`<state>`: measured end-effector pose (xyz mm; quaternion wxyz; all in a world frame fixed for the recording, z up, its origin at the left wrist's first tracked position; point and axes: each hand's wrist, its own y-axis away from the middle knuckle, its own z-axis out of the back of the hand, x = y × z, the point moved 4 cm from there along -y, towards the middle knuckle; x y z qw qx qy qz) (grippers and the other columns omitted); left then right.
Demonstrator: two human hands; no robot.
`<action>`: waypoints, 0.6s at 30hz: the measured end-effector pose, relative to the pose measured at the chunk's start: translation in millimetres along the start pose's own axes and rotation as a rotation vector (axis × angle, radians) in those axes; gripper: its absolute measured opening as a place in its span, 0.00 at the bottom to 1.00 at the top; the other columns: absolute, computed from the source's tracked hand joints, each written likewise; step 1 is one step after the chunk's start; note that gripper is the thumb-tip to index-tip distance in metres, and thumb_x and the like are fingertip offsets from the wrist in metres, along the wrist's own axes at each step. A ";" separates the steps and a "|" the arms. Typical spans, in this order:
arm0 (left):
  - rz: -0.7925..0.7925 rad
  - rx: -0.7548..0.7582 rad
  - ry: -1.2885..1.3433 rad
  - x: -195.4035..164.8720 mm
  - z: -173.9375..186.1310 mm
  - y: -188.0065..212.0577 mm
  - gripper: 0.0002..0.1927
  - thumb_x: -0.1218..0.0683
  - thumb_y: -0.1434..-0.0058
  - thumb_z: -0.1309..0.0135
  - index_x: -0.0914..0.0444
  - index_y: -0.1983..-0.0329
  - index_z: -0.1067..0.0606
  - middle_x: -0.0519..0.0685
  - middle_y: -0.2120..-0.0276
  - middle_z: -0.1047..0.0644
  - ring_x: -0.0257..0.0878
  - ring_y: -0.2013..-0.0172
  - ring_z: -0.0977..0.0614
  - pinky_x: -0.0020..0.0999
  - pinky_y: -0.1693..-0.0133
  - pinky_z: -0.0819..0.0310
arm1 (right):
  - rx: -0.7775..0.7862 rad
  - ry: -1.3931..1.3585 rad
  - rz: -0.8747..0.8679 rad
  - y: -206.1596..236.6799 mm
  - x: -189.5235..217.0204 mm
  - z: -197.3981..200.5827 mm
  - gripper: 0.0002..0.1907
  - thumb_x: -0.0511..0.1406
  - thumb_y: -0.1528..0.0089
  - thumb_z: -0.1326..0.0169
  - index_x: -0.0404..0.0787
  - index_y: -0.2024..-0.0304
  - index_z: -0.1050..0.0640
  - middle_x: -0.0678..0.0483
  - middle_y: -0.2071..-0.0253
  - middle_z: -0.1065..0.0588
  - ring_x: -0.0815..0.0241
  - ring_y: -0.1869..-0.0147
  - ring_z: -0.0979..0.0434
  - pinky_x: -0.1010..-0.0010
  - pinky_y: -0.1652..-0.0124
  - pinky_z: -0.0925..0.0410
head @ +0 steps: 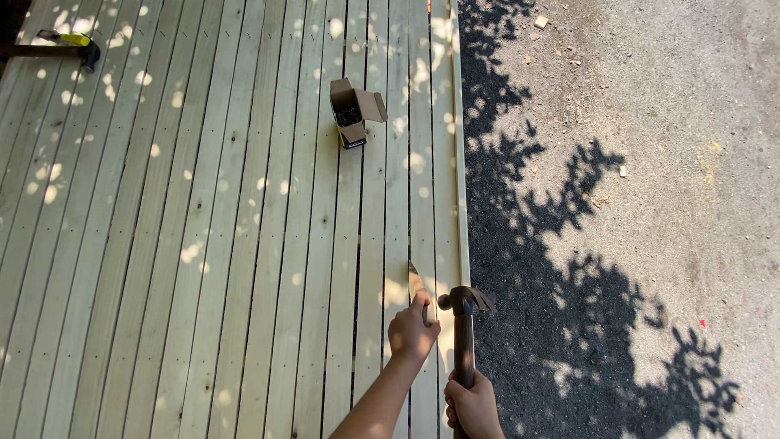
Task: The person holds a claw hammer in one hand and a small concrete block in the other, working around a wooden bed frame set on the ground outdoors. They position the block against the slats and hammer nails into the frame, shifting position to reach different spots along the slats, with a box of nails resting on the frame.
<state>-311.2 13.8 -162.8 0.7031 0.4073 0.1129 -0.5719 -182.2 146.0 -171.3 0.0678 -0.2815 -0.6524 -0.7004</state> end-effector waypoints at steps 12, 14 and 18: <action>-0.154 -0.346 0.180 -22.3 16.4 -35.5 0.28 0.49 0.50 0.30 0.54 0.45 0.23 0.52 0.62 0.17 0.52 0.59 0.16 0.45 0.60 0.22 | -0.052 0.068 -0.045 0.7 -3.1 4.7 0.07 0.24 0.44 0.48 0.35 0.66 0.31 0.51 0.83 0.36 0.59 0.87 0.38 0.65 0.84 0.43; -0.122 -0.300 0.128 -20.9 16.8 -37.2 0.29 0.47 0.50 0.30 0.54 0.44 0.24 0.52 0.63 0.17 0.52 0.60 0.17 0.46 0.60 0.22 | -0.058 0.062 -0.044 0.4 -4.1 7.1 0.06 0.24 0.44 0.48 0.35 0.66 0.31 0.51 0.83 0.36 0.59 0.87 0.38 0.64 0.84 0.43; -0.053 -0.213 0.083 -17.2 17.8 -43.2 0.38 0.43 0.47 0.33 0.55 0.34 0.31 0.54 0.63 0.18 0.53 0.61 0.17 0.46 0.60 0.22 | -0.029 0.032 -0.012 2.6 -4.2 11.7 0.06 0.24 0.44 0.49 0.35 0.67 0.31 0.51 0.84 0.37 0.59 0.88 0.39 0.64 0.84 0.43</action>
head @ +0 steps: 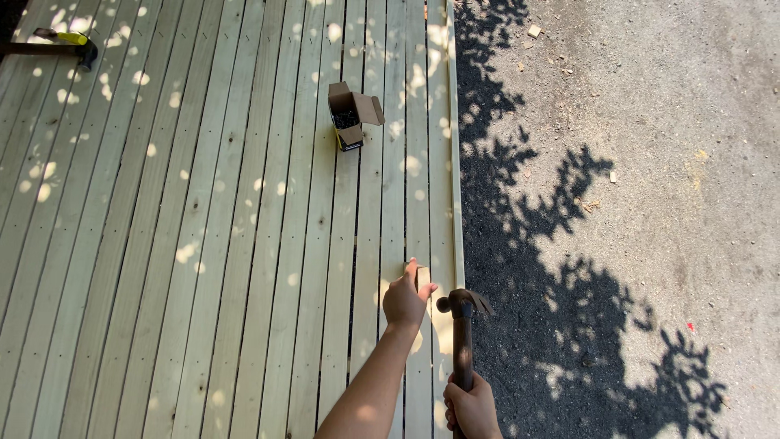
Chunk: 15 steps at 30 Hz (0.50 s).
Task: The person holds a claw hammer in one hand and a small concrete block in the other, working around a wooden bed frame set on the ground outdoors. They position the block against the slats and hammer nails into the frame, shifting position to reach different spots along the slats, with a box of nails resting on the frame.
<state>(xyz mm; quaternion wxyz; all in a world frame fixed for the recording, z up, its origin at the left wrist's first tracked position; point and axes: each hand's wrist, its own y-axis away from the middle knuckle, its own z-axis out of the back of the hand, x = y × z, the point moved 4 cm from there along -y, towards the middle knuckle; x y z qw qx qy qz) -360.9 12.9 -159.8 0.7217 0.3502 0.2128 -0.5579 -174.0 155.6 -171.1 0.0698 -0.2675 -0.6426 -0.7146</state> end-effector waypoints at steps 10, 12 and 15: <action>-0.184 -0.277 0.013 41.3 21.4 6.8 0.21 0.48 0.31 0.50 0.59 0.38 0.28 0.56 0.40 0.24 0.53 0.39 0.24 0.44 0.42 0.29 | -0.176 0.040 0.219 10.1 -5.0 -8.7 0.10 0.22 0.46 0.49 0.35 0.63 0.29 0.53 0.83 0.36 0.60 0.87 0.36 0.65 0.84 0.42; -0.158 -0.220 -0.051 64.0 31.5 13.1 0.22 0.49 0.30 0.54 0.59 0.34 0.30 0.55 0.33 0.31 0.54 0.34 0.31 0.48 0.38 0.35 | -0.130 -0.035 0.317 11.3 -3.8 -19.6 0.10 0.22 0.46 0.49 0.34 0.63 0.29 0.54 0.83 0.37 0.62 0.87 0.37 0.66 0.84 0.43; -0.054 -0.167 -0.167 94.3 47.8 17.9 0.25 0.49 0.30 0.55 0.56 0.30 0.34 0.52 0.28 0.38 0.55 0.29 0.39 0.53 0.34 0.42 | -0.043 -0.035 0.379 3.1 0.1 -47.4 0.11 0.24 0.44 0.46 0.37 0.60 0.28 0.54 0.82 0.36 0.64 0.86 0.38 0.68 0.83 0.45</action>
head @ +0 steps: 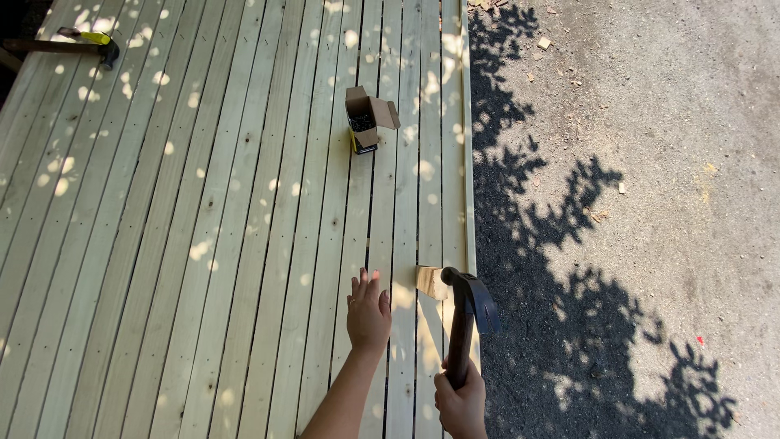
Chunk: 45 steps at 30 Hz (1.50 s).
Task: The person holds a claw hammer in one hand and a small concrete block in the other, working around a wooden bed frame set on the ground outdoors. They position the block against the slats and hammer nails into the frame, shifting position to reach different spots along the slats, with a box of nails resting on the frame.
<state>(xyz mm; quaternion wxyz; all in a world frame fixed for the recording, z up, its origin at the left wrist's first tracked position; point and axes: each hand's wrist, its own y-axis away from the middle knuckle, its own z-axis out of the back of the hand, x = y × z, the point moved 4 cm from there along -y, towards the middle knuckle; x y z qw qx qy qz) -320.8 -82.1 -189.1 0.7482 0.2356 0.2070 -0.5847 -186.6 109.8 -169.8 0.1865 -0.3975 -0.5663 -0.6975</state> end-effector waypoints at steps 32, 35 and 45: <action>-0.078 0.071 0.195 132.3 -69.2 -41.8 0.29 0.54 0.28 0.63 0.64 0.24 0.46 0.60 0.24 0.47 0.56 0.25 0.47 0.57 0.31 0.52 | -0.412 0.786 0.894 -198.7 -38.2 -136.4 0.02 0.27 0.41 0.49 0.36 0.69 0.29 0.45 0.70 0.30 0.53 0.67 0.32 0.62 0.67 0.36; -0.047 0.057 0.203 138.3 -72.6 -47.8 0.29 0.54 0.28 0.64 0.63 0.24 0.46 0.60 0.24 0.48 0.56 0.26 0.46 0.56 0.32 0.51 | -0.327 0.430 0.909 -189.3 -59.4 -131.5 0.04 0.28 0.43 0.48 0.36 0.66 0.29 0.51 0.68 0.30 0.62 0.65 0.32 0.69 0.66 0.35; -0.011 0.034 0.200 150.3 -77.3 -49.3 0.28 0.54 0.28 0.65 0.63 0.24 0.46 0.59 0.24 0.48 0.56 0.26 0.46 0.55 0.31 0.50 | -0.181 -0.020 0.392 -207.5 -34.4 -140.0 0.03 0.28 0.43 0.50 0.37 0.68 0.32 0.55 0.79 0.35 0.65 0.81 0.38 0.71 0.81 0.43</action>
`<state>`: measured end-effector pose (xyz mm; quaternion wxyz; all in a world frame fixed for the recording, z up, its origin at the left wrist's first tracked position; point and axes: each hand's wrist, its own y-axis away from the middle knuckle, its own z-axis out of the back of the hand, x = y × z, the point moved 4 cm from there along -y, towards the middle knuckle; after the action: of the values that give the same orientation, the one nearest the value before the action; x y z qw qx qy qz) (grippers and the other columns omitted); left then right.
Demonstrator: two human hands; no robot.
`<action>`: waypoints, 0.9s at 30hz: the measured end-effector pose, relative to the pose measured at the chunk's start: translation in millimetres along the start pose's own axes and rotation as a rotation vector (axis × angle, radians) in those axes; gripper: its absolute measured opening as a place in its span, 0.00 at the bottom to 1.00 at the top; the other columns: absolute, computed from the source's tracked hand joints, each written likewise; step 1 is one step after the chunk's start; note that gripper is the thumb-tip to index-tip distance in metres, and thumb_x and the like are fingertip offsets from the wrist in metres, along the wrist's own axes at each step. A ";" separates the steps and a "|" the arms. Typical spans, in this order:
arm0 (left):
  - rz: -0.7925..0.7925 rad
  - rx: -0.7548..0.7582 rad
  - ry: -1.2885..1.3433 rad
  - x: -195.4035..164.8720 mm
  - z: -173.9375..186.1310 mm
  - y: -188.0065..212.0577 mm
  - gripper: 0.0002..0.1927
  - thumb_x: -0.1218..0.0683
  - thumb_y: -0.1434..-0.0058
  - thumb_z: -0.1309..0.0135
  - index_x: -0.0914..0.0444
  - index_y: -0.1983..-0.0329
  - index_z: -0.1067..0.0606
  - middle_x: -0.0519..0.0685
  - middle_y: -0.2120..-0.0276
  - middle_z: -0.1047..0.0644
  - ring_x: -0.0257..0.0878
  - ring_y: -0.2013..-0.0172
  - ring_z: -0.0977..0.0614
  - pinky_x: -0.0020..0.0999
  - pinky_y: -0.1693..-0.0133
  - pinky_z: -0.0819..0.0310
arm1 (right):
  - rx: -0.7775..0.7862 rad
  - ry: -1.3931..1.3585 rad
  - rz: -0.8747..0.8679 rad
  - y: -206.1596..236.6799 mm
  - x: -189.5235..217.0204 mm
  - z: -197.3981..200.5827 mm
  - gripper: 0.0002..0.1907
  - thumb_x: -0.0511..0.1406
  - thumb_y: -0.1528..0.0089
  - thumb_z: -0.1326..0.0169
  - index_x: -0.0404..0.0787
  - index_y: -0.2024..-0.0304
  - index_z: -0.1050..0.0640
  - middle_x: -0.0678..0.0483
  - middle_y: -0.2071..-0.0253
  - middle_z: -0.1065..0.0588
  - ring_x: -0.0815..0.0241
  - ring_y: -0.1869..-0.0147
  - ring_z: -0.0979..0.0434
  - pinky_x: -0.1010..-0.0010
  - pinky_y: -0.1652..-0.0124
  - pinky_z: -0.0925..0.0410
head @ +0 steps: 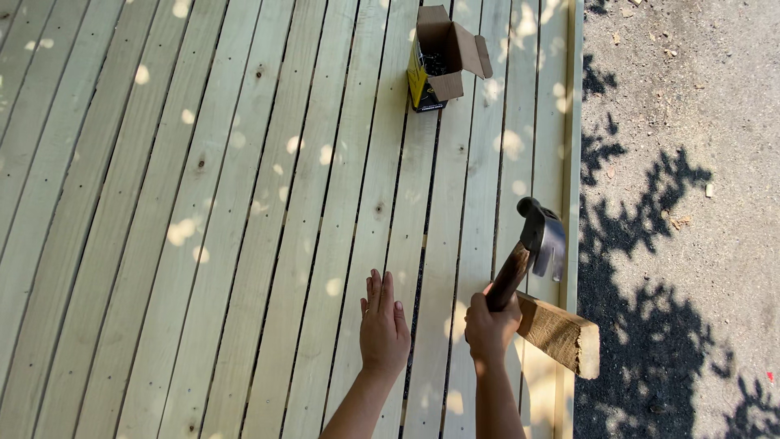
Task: The person holds a claw hammer in one hand and a small concrete block in the other, working around a wooden bed frame set on the ground outdoors. They position the block against the slats and hammer nails into the frame, shifting position to reach different spots along the slats, with a box of nails resting on the frame.
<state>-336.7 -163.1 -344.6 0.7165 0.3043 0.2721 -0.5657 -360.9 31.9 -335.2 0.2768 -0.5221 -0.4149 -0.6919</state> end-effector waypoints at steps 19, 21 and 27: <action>0.112 -0.026 -0.014 43.4 17.6 27.6 0.28 0.56 0.28 0.66 0.65 0.24 0.47 0.57 0.24 0.48 0.52 0.25 0.48 0.50 0.30 0.52 | 0.112 0.194 -0.448 37.1 -23.4 -21.2 0.05 0.28 0.44 0.50 0.34 0.71 0.33 0.53 0.82 0.35 0.62 0.84 0.38 0.66 0.82 0.41; 0.149 -0.042 0.010 48.5 27.3 27.4 0.28 0.57 0.28 0.67 0.64 0.24 0.47 0.56 0.24 0.48 0.52 0.25 0.48 0.50 0.30 0.52 | 0.169 0.259 -0.398 47.1 -8.7 -27.6 0.04 0.28 0.44 0.51 0.37 0.71 0.33 0.55 0.81 0.34 0.64 0.83 0.38 0.66 0.82 0.40; 0.144 -0.102 0.010 52.6 50.4 13.5 0.28 0.57 0.28 0.67 0.64 0.24 0.47 0.57 0.24 0.47 0.51 0.25 0.47 0.50 0.30 0.51 | 0.278 0.571 0.094 52.7 35.3 -54.2 0.05 0.29 0.46 0.47 0.36 0.74 0.31 0.52 0.82 0.34 0.65 0.78 0.38 0.70 0.76 0.38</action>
<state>-310.1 -232.2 -347.8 0.7684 0.2890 0.2819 -0.4965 -355.3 -39.6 -292.5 0.4822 -0.2827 -0.3865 -0.7336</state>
